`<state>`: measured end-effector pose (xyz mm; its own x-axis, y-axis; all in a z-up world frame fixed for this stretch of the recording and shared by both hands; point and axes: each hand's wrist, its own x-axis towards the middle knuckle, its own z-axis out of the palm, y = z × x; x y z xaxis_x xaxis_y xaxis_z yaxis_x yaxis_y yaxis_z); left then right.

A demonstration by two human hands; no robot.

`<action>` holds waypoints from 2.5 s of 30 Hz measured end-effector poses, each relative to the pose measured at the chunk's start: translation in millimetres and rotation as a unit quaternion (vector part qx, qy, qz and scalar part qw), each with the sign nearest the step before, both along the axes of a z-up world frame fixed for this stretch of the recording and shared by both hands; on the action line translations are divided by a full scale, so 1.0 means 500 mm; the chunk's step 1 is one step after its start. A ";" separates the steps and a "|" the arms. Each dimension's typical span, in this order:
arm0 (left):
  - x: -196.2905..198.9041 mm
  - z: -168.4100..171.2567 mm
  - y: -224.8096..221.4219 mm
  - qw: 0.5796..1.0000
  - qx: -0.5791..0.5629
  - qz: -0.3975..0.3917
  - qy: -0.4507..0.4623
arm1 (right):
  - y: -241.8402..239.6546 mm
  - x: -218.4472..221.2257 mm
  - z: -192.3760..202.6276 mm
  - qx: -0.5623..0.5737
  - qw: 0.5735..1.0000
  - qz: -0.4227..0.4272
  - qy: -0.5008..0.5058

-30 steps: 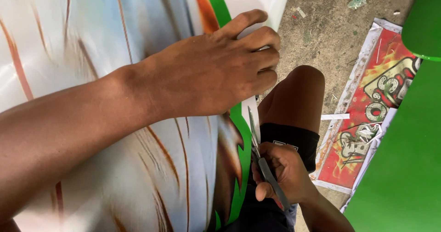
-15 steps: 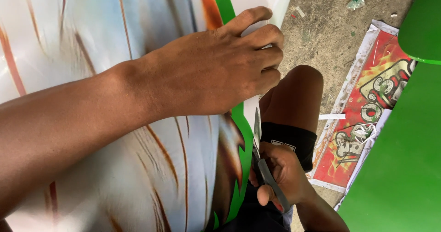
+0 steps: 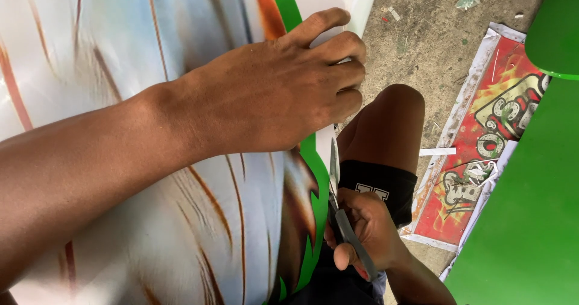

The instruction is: A person uses scissors to carefully cut out a large printed graphic from a vinyl sheet on the floor.

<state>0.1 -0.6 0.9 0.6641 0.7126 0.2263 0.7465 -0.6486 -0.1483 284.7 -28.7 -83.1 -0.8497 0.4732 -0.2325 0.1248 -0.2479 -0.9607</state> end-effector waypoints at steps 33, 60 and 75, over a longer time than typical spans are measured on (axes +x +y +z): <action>-0.002 -0.015 0.000 0.999 -0.019 -0.006 -0.026 | 0.024 0.029 -0.007 0.082 0.996 0.014 -0.029; -0.005 -0.025 -0.002 1.000 0.011 -0.002 -0.015 | 0.040 0.039 -0.006 0.124 0.989 0.014 -0.081; -0.004 -0.033 -0.001 1.000 0.030 0.005 -0.003 | 0.054 0.039 0.001 0.133 0.987 0.018 -0.084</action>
